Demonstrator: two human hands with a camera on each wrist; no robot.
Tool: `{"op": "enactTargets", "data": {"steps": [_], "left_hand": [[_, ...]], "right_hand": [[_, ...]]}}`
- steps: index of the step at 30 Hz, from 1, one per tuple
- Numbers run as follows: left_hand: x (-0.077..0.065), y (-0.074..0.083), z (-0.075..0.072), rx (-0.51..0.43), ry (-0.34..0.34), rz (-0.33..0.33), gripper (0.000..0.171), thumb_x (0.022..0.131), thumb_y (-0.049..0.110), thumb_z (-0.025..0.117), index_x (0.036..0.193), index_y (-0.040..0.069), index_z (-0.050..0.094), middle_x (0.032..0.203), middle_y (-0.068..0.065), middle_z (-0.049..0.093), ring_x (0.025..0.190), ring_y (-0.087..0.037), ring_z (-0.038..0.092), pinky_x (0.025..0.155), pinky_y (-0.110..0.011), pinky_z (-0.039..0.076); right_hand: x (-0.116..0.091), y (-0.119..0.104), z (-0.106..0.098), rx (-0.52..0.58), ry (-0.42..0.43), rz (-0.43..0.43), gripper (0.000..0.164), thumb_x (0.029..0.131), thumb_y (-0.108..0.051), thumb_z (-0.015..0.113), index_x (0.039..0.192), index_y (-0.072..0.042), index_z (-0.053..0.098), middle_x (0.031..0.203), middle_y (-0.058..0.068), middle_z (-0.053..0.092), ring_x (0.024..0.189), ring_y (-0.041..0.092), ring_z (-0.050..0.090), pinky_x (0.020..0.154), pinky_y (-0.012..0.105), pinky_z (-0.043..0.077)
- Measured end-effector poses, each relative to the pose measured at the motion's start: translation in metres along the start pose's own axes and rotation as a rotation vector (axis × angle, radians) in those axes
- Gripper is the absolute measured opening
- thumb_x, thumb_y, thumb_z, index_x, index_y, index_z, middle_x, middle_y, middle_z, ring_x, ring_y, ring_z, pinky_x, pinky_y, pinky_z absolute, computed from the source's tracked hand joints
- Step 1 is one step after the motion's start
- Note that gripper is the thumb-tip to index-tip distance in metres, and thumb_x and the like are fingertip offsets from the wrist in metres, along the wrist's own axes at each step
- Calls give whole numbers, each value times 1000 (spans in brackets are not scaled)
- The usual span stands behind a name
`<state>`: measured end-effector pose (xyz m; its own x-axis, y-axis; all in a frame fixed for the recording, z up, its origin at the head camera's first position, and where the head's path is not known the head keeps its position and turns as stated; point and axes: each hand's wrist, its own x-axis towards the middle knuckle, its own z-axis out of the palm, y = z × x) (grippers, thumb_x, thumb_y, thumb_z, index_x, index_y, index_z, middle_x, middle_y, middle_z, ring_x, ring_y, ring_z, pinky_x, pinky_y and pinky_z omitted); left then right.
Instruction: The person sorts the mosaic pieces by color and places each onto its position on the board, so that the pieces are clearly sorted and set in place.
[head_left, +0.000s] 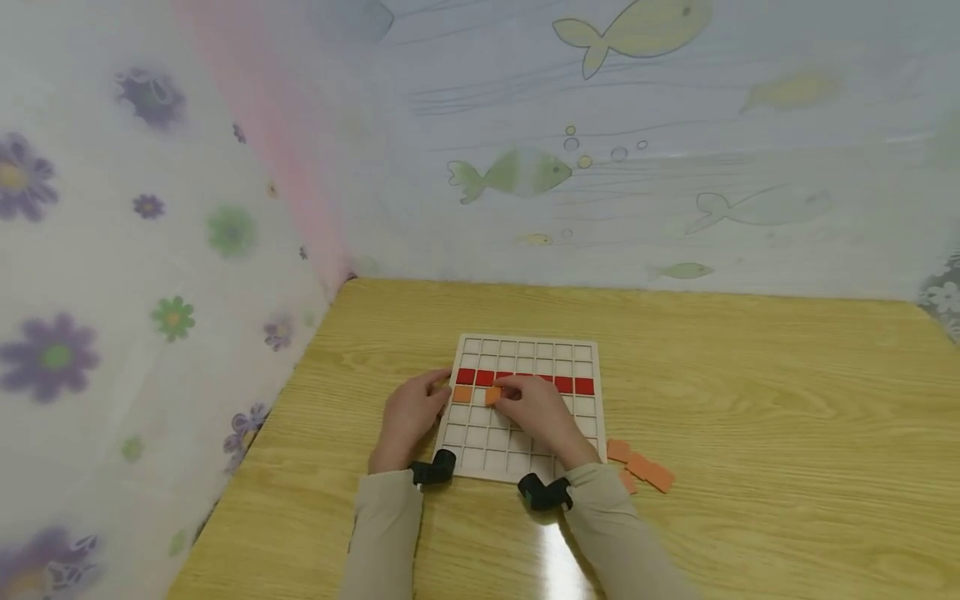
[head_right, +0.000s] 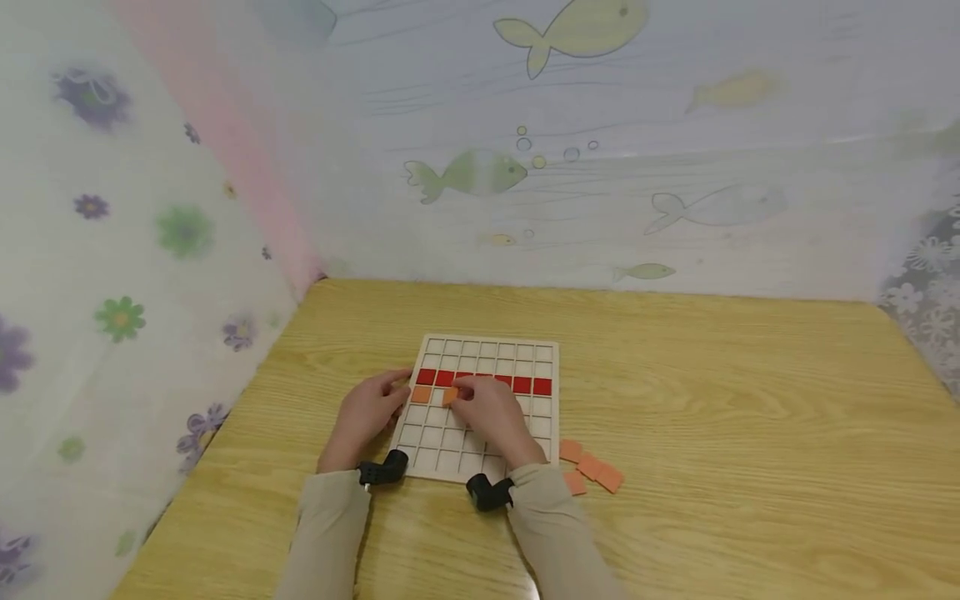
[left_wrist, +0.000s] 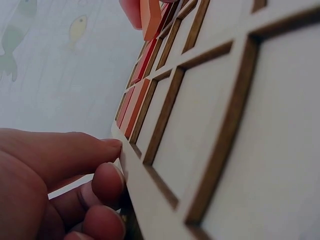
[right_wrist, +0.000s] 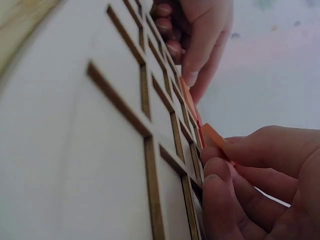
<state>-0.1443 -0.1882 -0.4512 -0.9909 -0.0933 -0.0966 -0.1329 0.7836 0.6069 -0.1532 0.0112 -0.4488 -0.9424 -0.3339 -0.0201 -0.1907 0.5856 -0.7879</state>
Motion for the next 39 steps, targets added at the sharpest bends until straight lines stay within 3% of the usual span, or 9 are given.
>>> {"op": "enactTargets", "data": {"steps": [4,14,31,39], "left_hand": [[0,-1,0,5,2,2,34,88,28,54,122,25,57,62,5,54,51,-12,48,56,-28,38],[0,-1,1,1,-12,3,33,91,25,50,123,25,55,59,5,54,48,-14,47,50,-29,35],[3,2,-2,1,0,3,33,90,30,51,123,26,55,59,4,54,49,-14,48,52,-29,36],[1,3,-1,26,2,-13,34,89,32,52,122,26,57,63,5,54,52,-13,48,54,-29,37]], "right_hand": [[0,0,2,12,12,13,29,80,-19,62,108,-17,64,82,-10,59,72,8,52,65,29,42],[2,0,6,-90,28,-18,27,80,-19,61,107,-19,65,73,-10,53,60,10,45,51,26,34],[6,-5,8,-153,56,3,26,78,-21,65,104,-23,66,70,-11,52,59,9,46,46,25,33],[4,-8,11,-204,36,29,29,79,-18,60,106,-25,66,68,-10,50,57,8,44,44,25,31]]}}
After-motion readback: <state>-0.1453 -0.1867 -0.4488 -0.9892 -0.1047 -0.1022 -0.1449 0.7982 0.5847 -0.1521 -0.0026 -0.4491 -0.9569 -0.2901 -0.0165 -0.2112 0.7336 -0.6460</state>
